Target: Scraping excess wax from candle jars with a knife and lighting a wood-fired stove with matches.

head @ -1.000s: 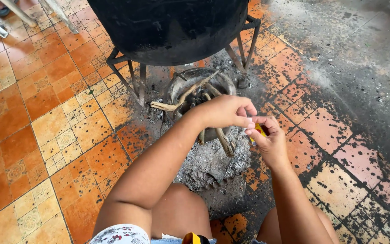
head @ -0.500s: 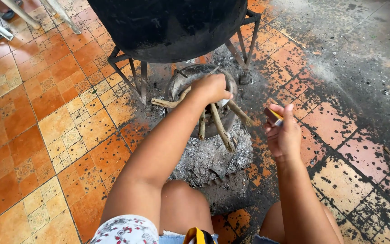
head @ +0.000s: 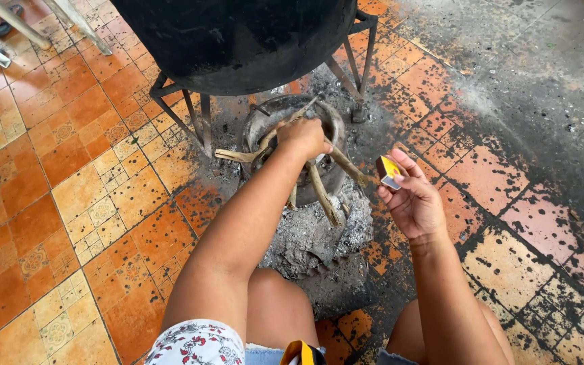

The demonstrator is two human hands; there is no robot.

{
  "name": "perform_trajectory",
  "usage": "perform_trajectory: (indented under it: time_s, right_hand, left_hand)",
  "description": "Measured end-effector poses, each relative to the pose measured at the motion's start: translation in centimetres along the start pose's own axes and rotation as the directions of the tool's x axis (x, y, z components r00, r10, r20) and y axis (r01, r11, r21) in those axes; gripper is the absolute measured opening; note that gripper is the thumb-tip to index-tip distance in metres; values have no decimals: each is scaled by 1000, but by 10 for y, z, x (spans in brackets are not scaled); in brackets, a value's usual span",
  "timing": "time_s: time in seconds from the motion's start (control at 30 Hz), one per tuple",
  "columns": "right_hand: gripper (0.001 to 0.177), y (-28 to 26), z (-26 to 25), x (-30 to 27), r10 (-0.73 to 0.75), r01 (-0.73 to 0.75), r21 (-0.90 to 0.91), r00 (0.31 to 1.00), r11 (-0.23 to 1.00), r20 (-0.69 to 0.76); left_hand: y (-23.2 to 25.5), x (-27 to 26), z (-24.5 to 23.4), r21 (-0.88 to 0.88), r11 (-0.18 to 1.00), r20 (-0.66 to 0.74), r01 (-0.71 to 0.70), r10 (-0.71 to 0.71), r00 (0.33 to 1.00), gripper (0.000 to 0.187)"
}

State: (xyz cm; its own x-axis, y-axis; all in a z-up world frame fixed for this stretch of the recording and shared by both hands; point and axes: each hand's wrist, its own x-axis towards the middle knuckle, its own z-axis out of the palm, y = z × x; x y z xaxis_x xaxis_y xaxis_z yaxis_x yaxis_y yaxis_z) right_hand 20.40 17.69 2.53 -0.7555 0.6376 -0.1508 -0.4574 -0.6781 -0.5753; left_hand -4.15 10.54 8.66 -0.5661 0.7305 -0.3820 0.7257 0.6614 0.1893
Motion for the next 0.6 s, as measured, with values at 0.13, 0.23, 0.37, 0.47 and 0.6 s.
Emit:
perform_trajectory:
  time_s: [0.13, 0.23, 0.37, 0.47, 0.6]
  right_hand:
    - [57, 3, 0, 1, -17, 17, -4, 1000, 1000, 18]
    - [54, 6, -2, 4, -18, 18, 4, 1000, 1000, 4]
    - [45, 9, -9, 9, -17, 18, 39, 999, 999, -28]
    - [33, 16, -36, 20, -22, 24, 37, 997, 999, -71]
    - [28, 12, -20, 12, -30, 32, 26, 996, 999, -79]
  left_hand:
    - [-3, -10, 0, -37, 999, -5, -29, 29, 1000, 65]
    - [-1, -19, -7, -48, 999, 16, -18, 19, 1000, 69]
    - [-1, -24, -10, -107, 994, 20, -2, 4, 1000, 69]
    - [-12, -5, 4, -108, 994, -4, -14, 14, 1000, 69]
    - [-11, -14, -2, -120, 993, -8, -1, 0, 1000, 67]
